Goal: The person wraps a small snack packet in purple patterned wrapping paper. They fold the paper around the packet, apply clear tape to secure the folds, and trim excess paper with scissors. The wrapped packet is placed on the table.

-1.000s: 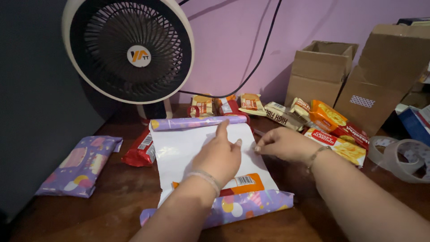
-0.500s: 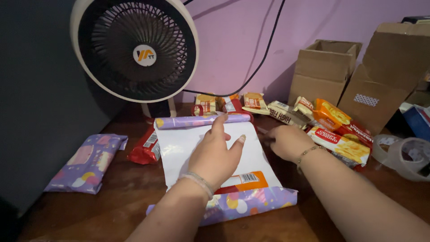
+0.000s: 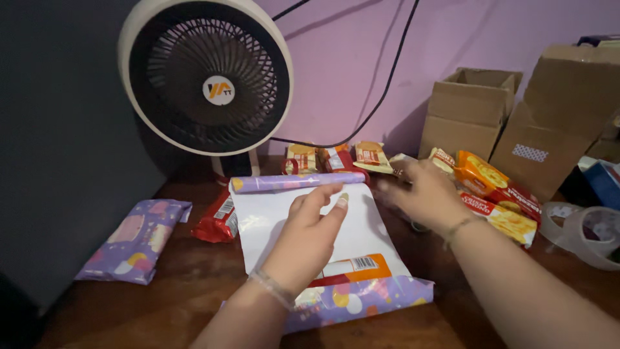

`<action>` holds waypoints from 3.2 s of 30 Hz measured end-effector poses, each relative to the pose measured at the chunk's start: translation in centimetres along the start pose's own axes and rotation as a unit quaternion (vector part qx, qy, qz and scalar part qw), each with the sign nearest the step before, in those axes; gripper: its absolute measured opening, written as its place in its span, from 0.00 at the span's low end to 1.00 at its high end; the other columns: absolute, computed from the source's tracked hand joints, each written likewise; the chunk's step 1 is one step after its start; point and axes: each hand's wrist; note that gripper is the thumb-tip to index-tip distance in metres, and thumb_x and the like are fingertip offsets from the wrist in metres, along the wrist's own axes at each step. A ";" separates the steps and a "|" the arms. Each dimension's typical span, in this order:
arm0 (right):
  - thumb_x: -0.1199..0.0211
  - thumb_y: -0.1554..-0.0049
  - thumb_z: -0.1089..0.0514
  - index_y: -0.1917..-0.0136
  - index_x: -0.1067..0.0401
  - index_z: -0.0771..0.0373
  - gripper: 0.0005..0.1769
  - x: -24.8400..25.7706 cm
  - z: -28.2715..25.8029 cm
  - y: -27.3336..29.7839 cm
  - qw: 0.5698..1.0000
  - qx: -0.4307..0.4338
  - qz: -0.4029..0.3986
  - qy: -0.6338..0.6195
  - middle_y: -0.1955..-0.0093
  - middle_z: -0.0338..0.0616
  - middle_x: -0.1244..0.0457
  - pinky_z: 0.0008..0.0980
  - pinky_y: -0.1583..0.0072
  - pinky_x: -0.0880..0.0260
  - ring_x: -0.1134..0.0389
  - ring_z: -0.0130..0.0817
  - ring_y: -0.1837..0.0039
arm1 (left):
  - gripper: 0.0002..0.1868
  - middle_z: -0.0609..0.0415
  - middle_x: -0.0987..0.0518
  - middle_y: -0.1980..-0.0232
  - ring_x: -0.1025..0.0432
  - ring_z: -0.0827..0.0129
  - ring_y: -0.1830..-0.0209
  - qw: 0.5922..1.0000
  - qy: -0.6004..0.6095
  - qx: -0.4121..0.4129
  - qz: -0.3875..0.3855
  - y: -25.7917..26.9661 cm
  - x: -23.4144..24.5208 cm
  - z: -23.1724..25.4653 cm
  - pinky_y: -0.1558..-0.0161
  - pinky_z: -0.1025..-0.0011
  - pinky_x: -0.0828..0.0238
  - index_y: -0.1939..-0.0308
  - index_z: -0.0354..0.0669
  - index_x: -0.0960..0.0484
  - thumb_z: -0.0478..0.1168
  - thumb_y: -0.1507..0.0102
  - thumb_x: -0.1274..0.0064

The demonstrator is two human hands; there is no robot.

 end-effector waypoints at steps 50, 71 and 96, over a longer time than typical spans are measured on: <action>0.33 0.40 0.64 0.59 0.25 0.66 0.05 -4.9 -7.8 9.2 0.877 0.069 -0.253 -0.404 0.45 0.41 0.45 0.27 0.42 0.36 0.41 0.28 0.44 | 0.22 0.54 0.13 0.52 0.21 0.61 0.47 0.959 -0.217 -0.173 -0.062 4.5 10.8 -9.9 0.44 0.62 0.29 0.52 0.47 0.13 0.44 0.50 0.28; 0.28 0.52 0.59 0.61 0.27 0.61 0.09 -5.9 -7.7 9.6 0.936 0.150 -0.197 -0.251 0.48 0.41 0.40 0.27 0.50 0.27 0.33 0.31 0.48 | 0.19 0.53 0.14 0.62 0.18 0.60 0.57 0.954 -0.250 -0.162 0.022 4.6 8.4 -10.8 0.49 0.60 0.28 0.58 0.48 0.15 0.55 0.43 0.33; 0.29 0.49 0.39 0.51 0.16 0.58 0.23 -1.8 3.7 -1.5 0.988 0.016 -0.157 -0.003 0.54 0.49 0.30 0.40 0.48 0.29 0.28 0.43 0.51 | 0.15 0.63 0.14 0.59 0.20 0.73 0.51 0.847 -0.527 0.038 -0.061 1.0 7.5 -5.8 0.40 0.63 0.32 0.61 0.59 0.15 0.61 0.38 0.42</action>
Point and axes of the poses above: each hand's wrist, its own y-axis away from the middle knuckle, its own x-axis out of the back of the hand, z = x × y
